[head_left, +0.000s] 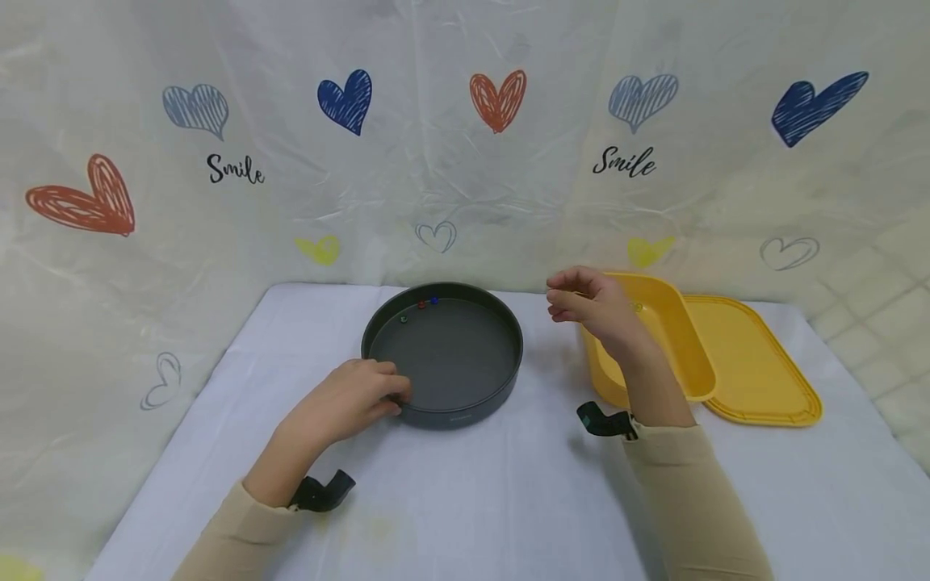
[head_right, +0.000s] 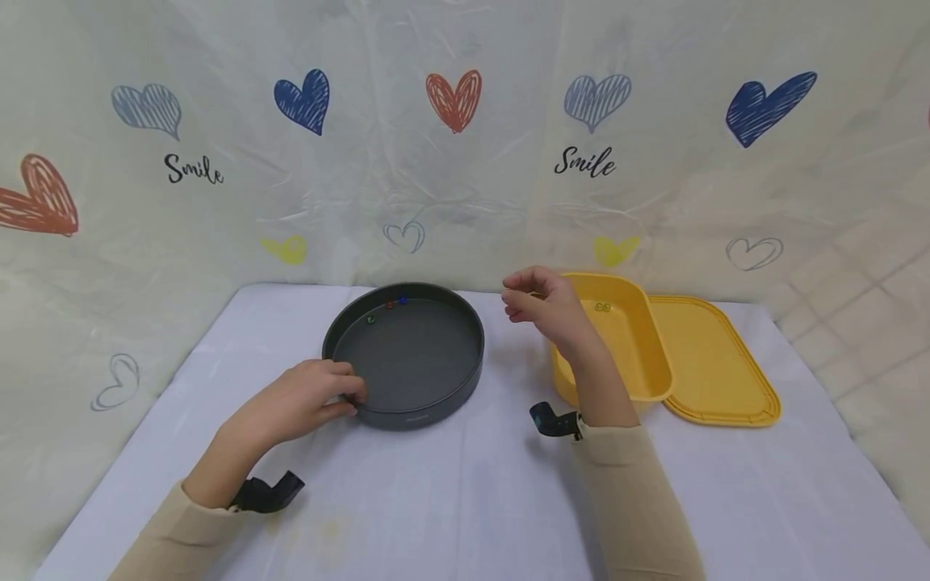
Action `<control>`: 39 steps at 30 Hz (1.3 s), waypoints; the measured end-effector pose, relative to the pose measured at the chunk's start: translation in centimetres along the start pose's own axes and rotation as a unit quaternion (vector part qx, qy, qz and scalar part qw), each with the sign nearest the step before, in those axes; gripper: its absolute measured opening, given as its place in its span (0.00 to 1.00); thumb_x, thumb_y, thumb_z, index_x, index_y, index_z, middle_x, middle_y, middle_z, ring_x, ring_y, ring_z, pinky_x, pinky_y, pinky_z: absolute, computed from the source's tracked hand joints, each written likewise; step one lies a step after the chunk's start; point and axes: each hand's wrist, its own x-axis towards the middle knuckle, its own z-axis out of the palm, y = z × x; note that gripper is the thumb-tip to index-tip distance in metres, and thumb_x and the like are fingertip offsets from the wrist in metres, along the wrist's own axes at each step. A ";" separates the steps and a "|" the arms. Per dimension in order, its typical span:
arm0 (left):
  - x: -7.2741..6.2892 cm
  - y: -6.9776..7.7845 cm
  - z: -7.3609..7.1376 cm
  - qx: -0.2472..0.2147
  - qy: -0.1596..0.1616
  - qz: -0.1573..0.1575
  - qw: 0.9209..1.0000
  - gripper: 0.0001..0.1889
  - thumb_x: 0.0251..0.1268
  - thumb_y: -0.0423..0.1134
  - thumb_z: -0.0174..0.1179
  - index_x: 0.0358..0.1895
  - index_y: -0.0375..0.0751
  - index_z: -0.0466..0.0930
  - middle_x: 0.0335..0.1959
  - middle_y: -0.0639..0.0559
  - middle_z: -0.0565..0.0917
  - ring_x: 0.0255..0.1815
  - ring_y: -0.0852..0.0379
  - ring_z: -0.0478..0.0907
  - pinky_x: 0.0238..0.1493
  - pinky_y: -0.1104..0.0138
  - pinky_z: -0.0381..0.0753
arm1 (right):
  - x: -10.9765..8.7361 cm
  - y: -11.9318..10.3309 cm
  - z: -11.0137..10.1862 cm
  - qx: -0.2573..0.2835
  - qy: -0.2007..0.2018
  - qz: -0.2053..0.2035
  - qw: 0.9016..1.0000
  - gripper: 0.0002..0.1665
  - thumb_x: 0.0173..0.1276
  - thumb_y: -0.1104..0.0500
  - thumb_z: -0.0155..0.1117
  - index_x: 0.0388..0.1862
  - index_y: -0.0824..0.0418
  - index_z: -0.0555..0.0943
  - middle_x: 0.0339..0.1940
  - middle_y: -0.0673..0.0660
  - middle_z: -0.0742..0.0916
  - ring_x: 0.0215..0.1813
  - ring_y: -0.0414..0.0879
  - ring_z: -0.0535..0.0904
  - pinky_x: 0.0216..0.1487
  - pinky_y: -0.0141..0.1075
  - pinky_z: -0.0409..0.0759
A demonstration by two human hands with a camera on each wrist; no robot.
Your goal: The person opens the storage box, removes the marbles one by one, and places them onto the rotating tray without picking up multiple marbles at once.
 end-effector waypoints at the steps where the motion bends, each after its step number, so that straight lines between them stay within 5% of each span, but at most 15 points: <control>1: 0.0 0.0 0.0 -0.001 -0.001 -0.001 1.000 0.10 0.53 0.38 0.75 0.34 0.56 0.84 0.33 0.63 0.81 0.35 0.60 0.81 0.39 0.64 0.80 | 0.2 -0.1 0.5 0.013 -0.002 -0.002 1.000 0.13 0.71 0.59 0.66 0.49 0.64 0.78 0.40 0.55 0.83 0.38 0.49 0.84 0.45 0.35 0.85; 9: 0.0 0.1 0.0 -0.002 -0.002 -0.003 1.000 0.09 0.54 0.38 0.75 0.34 0.56 0.84 0.32 0.62 0.81 0.34 0.59 0.80 0.40 0.64 0.80 | 1.5 -0.8 4.1 0.126 -0.012 -0.025 0.992 0.08 0.72 0.60 0.64 0.47 0.61 0.80 0.39 0.55 0.82 0.38 0.48 0.83 0.47 0.36 0.85; 15: 0.0 0.3 -0.1 -0.001 0.002 0.001 1.000 0.10 0.53 0.37 0.75 0.34 0.55 0.85 0.32 0.62 0.81 0.35 0.59 0.80 0.39 0.64 0.80 | 1.6 0.2 6.7 0.162 -0.051 0.016 0.985 0.08 0.74 0.63 0.60 0.48 0.65 0.77 0.39 0.55 0.83 0.39 0.49 0.83 0.47 0.36 0.85; 26: -0.1 0.3 -0.2 -0.004 -0.002 -0.001 1.000 0.10 0.53 0.37 0.75 0.34 0.55 0.84 0.31 0.62 0.80 0.34 0.60 0.80 0.39 0.66 0.79 | 1.8 1.9 9.5 0.076 -0.098 0.042 0.991 0.10 0.72 0.61 0.64 0.49 0.63 0.79 0.39 0.54 0.84 0.42 0.54 0.83 0.47 0.38 0.84; 35: 0.1 0.2 -0.2 -0.003 -0.002 -0.004 1.000 0.10 0.53 0.36 0.75 0.34 0.55 0.84 0.31 0.61 0.80 0.33 0.61 0.79 0.38 0.67 0.79 | 1.7 2.7 11.7 0.031 -0.135 0.024 0.990 0.14 0.71 0.61 0.64 0.51 0.67 0.79 0.39 0.57 0.84 0.43 0.58 0.82 0.49 0.45 0.84; 39: 0.1 0.2 -0.2 -0.003 0.000 -0.004 1.000 0.10 0.53 0.36 0.75 0.33 0.55 0.84 0.31 0.62 0.80 0.32 0.61 0.79 0.37 0.67 0.78 | 1.7 3.2 12.4 0.004 -0.144 0.008 0.990 0.15 0.71 0.60 0.64 0.51 0.68 0.79 0.38 0.59 0.84 0.41 0.52 0.82 0.47 0.44 0.84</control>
